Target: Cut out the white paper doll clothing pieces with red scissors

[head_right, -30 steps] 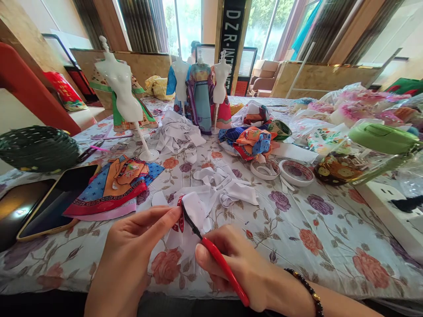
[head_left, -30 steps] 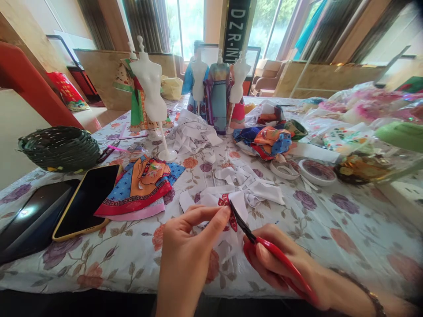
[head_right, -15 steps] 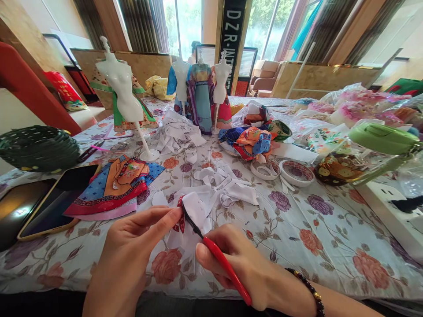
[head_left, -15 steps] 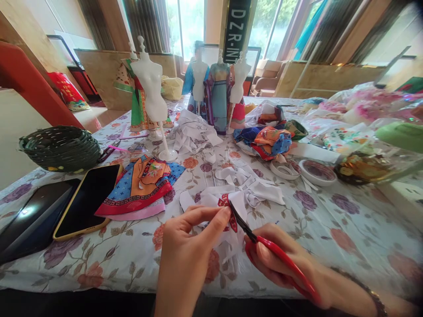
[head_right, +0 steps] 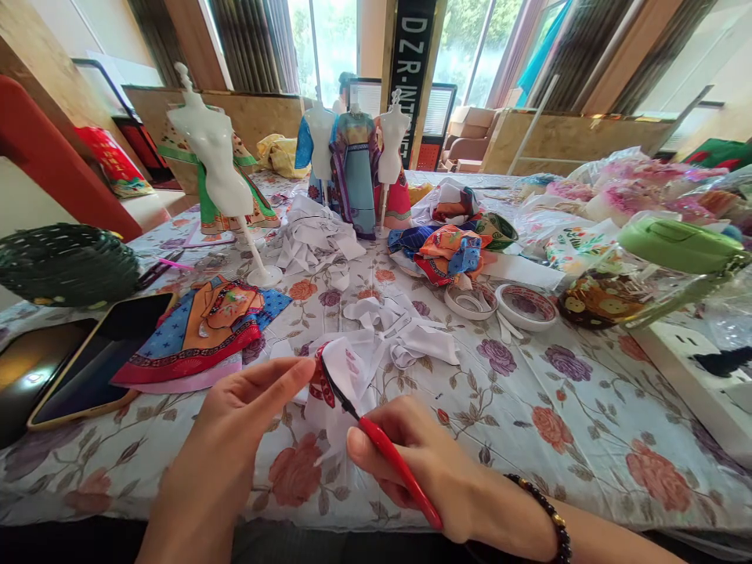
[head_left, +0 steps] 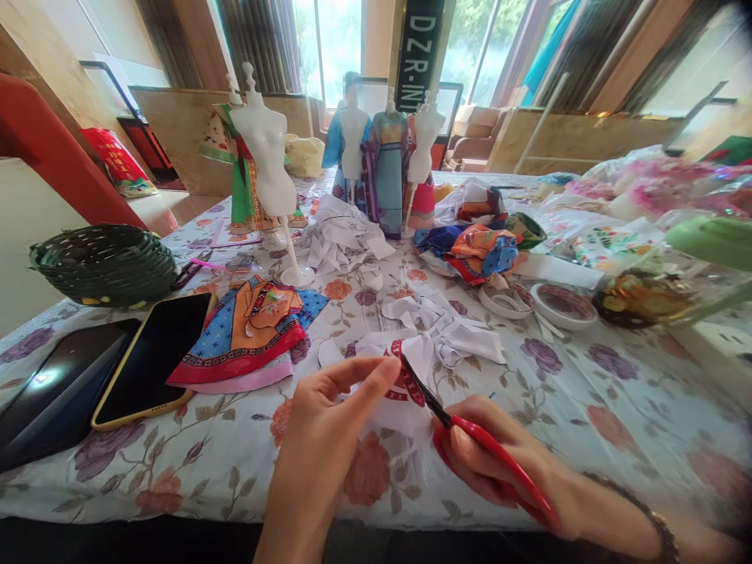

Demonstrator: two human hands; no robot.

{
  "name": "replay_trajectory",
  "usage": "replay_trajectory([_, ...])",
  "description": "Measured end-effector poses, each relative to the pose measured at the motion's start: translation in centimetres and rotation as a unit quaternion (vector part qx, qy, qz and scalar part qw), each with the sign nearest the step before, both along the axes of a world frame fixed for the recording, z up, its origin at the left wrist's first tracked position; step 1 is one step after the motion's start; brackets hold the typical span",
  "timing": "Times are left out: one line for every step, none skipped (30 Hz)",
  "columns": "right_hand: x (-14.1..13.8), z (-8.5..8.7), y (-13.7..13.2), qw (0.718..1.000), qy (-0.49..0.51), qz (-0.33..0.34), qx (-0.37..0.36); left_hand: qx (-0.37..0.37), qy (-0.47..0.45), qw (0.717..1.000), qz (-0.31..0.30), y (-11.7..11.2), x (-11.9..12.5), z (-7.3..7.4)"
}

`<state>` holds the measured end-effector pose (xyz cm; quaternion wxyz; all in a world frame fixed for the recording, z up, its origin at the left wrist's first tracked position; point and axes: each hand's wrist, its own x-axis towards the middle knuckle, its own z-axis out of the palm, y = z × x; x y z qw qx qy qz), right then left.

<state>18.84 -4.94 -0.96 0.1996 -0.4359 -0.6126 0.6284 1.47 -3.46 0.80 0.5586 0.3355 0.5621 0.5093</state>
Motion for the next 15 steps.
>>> replay_trajectory([0.0, 0.0, 0.0, 1.000, 0.005, 0.000, -0.004, 0.003, 0.001, 1.000, -0.004, 0.2, -0.1, -0.2])
replay_trajectory([0.0, 0.0, 0.1, 1.000, 0.011, 0.004, -0.011, 0.009, 0.007, 1.000, -0.009, 0.5, -0.2, -0.4])
replay_trajectory([0.0, 0.0, 0.1, 1.000, 0.014, 0.009, -0.017, 0.015, 0.022, 1.000, -0.013, 0.8, -0.3, -0.6])
replay_trajectory([0.1, -0.1, 0.1, 1.000, 0.017, 0.010, -0.023, 0.028, 0.038, 0.999, -0.025, 1.0, -0.3, -0.9])
replay_trajectory([0.2, -0.3, 0.1, 0.999, 0.022, 0.007, -0.028, 0.052, 0.064, 0.996, -0.034, 1.2, -0.4, -1.2])
replay_trajectory([0.3, -0.5, 0.2, 0.999, 0.031, 0.004, -0.031, 0.069, 0.103, 0.992, -0.036, 1.4, -0.5, -1.4])
replay_trajectory([0.5, -0.8, 0.3, 0.999, 0.042, -0.001, -0.032, 0.079, 0.151, 0.985, -0.031, 1.6, -0.7, -1.6])
replay_trajectory([0.7, -1.2, 0.5, 0.998, 0.061, -0.005, -0.028, 0.090, 0.206, 0.974, -0.013, 1.7, -0.9, -1.7])
replay_trajectory([0.9, -1.6, 0.7, 0.996, 0.084, -0.007, -0.021, 0.104, 0.266, 0.958, 0.016, 1.9, -1.3, -1.9])
replay_trajectory([1.0, -2.0, 1.0, 0.995, 0.099, -0.009, -0.006, 0.118, 0.328, 0.936, 0.049, 2.0, -1.8, -2.0])
replay_trajectory([1.2, -2.3, 1.3, 0.991, 0.128, -0.018, 0.029, 0.145, 0.388, 0.905, 0.096, 2.1, -2.5, -2.1])
replay_trajectory([1.3, -2.7, 1.6, 0.989, 0.140, -0.034, 0.045, 0.168, 0.459, 0.862, 0.137, 2.3, -3.4, -2.2])
replay_trajectory([1.4, -2.9, 1.9, 0.990, 0.132, -0.034, 0.043, 0.175, 0.522, 0.819, 0.165, 2.4, -4.4, -2.3])
replay_trajectory([1.4, -3.0, 2.1, 0.990, 0.125, -0.045, 0.051, 0.149, 0.571, 0.783, 0.196, 2.5, -5.4, -2.5])
replay_trajectory([1.4, -3.0, 2.3, 0.991, 0.115, -0.051, 0.055, 0.116, 0.607, 0.759, 0.205, 2.5, -6.5, -2.7])
